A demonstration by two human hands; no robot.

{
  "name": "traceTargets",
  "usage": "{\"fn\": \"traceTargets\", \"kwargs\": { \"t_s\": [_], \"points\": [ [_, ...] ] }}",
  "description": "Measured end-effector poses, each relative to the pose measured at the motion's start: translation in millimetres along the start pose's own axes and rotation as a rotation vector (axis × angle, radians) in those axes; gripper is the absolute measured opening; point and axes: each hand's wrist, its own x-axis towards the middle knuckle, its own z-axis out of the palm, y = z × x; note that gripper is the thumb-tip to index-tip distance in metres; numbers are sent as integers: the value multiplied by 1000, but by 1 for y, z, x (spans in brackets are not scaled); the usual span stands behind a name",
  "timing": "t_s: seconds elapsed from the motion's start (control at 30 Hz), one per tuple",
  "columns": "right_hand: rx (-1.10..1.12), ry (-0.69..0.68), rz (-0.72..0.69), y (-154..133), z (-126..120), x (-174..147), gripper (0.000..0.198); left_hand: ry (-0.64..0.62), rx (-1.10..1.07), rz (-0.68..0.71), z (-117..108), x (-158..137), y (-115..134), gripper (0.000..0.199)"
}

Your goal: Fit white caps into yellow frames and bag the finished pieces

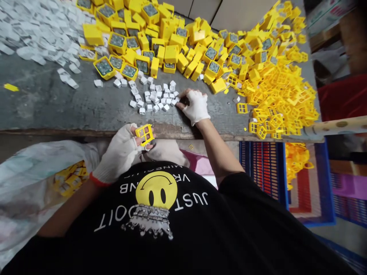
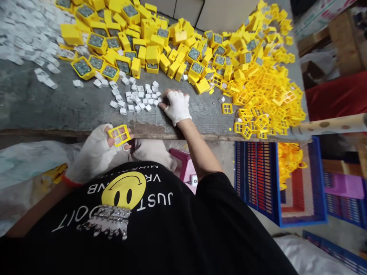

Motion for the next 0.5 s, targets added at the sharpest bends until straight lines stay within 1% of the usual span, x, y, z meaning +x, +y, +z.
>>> {"fn": "traceTargets", "kwargs": {
  "t_s": [0.07, 0.13, 0.23, 0.3, 0.37, 0.43, 0.5],
  "points": [
    [53, 17, -3, -7, -2, -9, 25, 27, -19, -11, 5, 1, 0, 52],
    [122, 49, -67, -13, -14, -28, 22, 38, -31, -14, 9, 4, -3, 51],
    [205, 106, -288, -28, -33, -65, 22, -3, -46, -38, 16, 9, -10, 48],
    [215, 132, -428, -41, -38, -89, 24, -50, -70, -61, 21, 11, -14, 47],
    [185, 144, -500, -52, -33, -107, 22, -94, -95, -86, 25, 11, -18, 46],
    [145, 162, -524, -59, -22, -119, 20, -115, -120, -100, 26, 11, -21, 44],
    [125, 184, -537, -59, -12, -125, 23, -116, -128, -104, 24, 10, -24, 43]
  ]
}}
